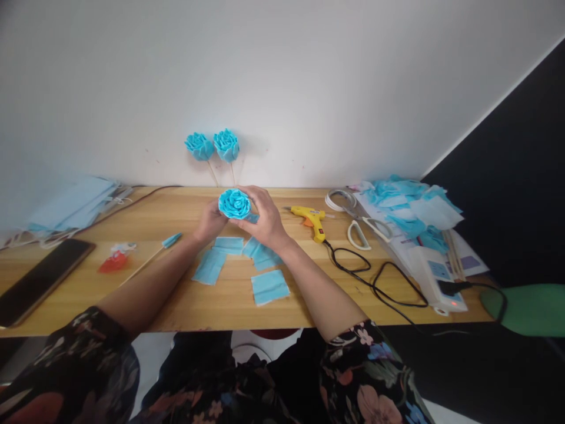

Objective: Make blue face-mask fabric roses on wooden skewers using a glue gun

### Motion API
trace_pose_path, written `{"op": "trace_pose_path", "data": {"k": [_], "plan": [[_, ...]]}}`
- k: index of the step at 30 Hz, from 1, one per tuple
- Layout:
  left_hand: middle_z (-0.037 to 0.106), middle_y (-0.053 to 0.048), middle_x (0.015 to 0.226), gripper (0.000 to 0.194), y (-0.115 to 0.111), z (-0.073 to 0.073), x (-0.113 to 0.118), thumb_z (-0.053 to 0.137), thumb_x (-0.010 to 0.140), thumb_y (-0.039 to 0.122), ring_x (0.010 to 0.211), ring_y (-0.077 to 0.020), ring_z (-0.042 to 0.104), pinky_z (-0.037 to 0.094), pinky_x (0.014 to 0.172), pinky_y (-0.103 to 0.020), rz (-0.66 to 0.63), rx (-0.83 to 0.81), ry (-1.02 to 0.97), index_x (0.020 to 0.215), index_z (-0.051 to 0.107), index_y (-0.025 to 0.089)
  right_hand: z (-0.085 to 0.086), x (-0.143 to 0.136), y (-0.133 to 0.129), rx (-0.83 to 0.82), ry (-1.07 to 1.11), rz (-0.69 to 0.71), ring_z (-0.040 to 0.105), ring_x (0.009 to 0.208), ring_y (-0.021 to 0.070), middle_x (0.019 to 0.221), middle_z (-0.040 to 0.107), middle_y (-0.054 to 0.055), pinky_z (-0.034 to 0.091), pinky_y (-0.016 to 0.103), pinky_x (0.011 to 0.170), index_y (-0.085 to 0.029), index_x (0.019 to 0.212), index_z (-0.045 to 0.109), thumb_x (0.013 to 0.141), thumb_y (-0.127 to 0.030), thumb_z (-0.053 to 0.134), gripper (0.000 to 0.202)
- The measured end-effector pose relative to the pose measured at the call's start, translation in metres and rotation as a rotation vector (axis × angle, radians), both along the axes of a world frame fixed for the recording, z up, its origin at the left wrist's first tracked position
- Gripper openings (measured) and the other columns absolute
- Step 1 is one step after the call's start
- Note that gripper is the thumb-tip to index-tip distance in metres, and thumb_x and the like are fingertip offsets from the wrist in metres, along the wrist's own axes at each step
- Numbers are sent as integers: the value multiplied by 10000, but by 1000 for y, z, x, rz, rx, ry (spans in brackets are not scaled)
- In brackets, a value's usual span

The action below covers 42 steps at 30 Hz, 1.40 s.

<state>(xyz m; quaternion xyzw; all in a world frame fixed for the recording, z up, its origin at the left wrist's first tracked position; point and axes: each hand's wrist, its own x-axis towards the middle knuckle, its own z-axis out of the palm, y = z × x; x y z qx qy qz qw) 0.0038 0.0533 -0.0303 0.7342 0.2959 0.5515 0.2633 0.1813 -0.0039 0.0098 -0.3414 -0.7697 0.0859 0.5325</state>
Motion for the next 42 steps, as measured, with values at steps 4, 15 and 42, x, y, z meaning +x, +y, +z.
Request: {"op": "trace_pose_path", "data": {"k": [4,15,42], "plan": [[738,-50,825,101,-1,2,-1,653,792,273,781,-188,679,545,760,-298,-17,5,-4,779,688,178,0,-1,-1,-13,32,-21,623,1221,297,1262,678,117,504,485,1062,-257,1265,576,794,-549,781,591],[728,-54,867,155,-1,5,-5,619,871,317,825,-195,665,526,787,-303,68,30,45,861,690,179,1,3,-2,-60,58,24,554,1331,319,1417,605,134,467,522,1117,-254,1438,500,857,-655,653,723],[734,-51,820,154,4,-4,-4,643,849,329,805,-195,670,535,800,-308,81,-3,54,804,694,190,11,8,-4,42,157,-195,686,889,211,906,749,43,558,390,835,-247,910,706,993,-408,540,246]]}}
